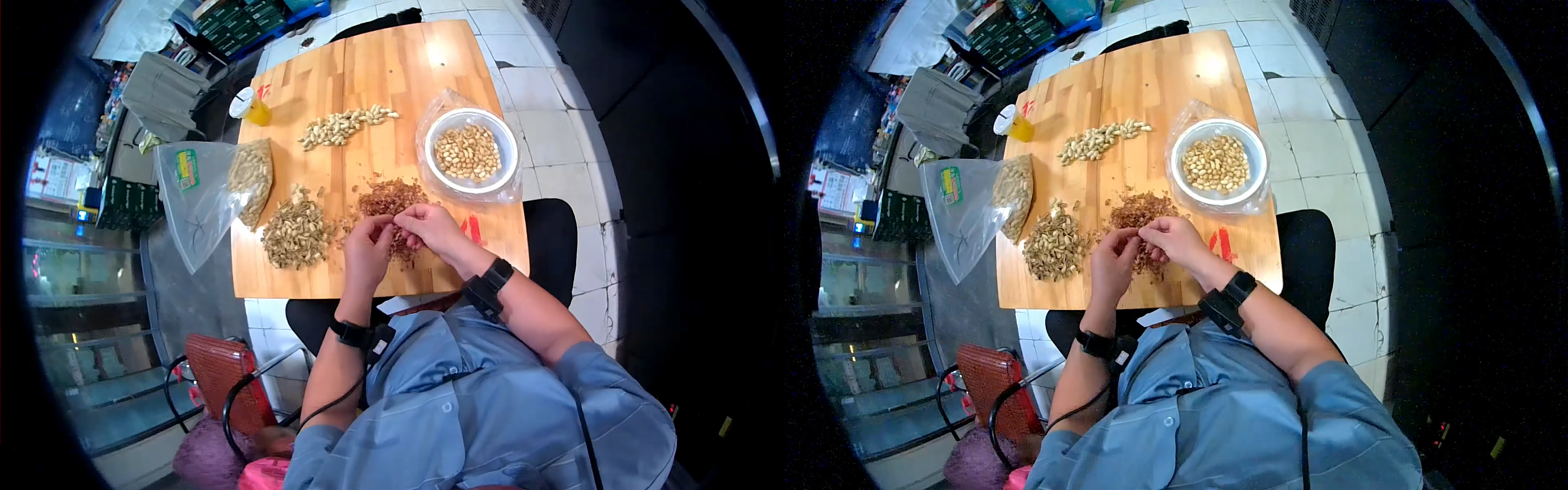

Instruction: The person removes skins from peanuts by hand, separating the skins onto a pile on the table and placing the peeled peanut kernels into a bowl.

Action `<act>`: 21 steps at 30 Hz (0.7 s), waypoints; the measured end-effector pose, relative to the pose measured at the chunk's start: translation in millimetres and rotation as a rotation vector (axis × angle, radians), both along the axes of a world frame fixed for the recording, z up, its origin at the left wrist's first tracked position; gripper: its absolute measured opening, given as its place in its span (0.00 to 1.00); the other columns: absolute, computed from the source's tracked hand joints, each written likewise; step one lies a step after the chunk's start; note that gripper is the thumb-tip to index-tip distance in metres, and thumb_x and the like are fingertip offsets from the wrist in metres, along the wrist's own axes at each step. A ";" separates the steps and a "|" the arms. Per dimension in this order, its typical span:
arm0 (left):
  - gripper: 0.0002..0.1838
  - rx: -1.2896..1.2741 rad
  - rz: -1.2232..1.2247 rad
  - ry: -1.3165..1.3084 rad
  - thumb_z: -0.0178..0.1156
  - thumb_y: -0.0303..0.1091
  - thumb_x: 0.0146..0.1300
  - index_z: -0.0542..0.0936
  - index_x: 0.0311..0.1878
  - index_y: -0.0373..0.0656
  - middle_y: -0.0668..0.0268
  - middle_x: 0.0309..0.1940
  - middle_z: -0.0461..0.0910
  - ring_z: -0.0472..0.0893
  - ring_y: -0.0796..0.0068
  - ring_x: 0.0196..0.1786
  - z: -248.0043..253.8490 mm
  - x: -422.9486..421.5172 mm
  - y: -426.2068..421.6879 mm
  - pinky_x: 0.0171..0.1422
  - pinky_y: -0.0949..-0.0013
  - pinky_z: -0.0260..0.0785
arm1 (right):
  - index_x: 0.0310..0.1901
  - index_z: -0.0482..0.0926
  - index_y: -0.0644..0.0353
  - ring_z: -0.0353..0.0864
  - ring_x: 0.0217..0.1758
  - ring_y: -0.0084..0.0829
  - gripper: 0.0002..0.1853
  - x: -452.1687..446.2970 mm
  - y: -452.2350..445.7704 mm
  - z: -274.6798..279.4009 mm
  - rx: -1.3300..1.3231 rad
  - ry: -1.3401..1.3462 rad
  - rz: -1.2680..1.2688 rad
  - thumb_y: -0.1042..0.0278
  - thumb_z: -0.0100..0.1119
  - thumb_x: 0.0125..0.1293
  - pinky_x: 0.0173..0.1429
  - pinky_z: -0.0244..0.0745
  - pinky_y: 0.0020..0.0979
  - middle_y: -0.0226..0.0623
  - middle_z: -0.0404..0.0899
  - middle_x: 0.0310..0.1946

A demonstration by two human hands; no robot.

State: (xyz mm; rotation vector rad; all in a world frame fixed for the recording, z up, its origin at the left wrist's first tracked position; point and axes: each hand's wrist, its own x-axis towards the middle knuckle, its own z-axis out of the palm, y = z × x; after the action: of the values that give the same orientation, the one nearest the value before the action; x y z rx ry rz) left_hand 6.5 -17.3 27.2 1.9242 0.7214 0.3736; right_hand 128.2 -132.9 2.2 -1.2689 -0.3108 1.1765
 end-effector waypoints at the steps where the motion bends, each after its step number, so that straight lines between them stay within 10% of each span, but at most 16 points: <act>1: 0.08 -0.018 0.013 -0.003 0.61 0.25 0.68 0.82 0.48 0.35 0.67 0.36 0.84 0.80 0.81 0.37 -2.6 -3.2 -1.9 0.42 0.76 0.73 | 0.44 0.81 0.63 0.81 0.31 0.20 0.11 -1.7 1.1 -1.6 -0.009 -0.052 -0.003 0.63 0.59 0.71 0.34 0.75 0.21 0.32 0.83 0.32; 21: 0.06 -0.300 0.038 -0.211 0.62 0.21 0.65 0.81 0.45 0.37 0.66 0.35 0.83 0.81 0.82 0.37 -14.1 -8.2 -0.1 0.40 0.77 0.75 | 0.44 0.79 0.68 0.85 0.35 0.28 0.06 -9.3 7.0 -1.8 0.070 -0.003 -0.055 0.74 0.59 0.69 0.41 0.83 0.26 0.39 0.83 0.36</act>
State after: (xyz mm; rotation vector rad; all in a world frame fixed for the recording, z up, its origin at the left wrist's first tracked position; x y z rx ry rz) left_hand -1.7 -17.4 13.0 1.5639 0.6354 0.4571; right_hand 118.9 -125.9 0.4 -1.2114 -0.3149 1.1079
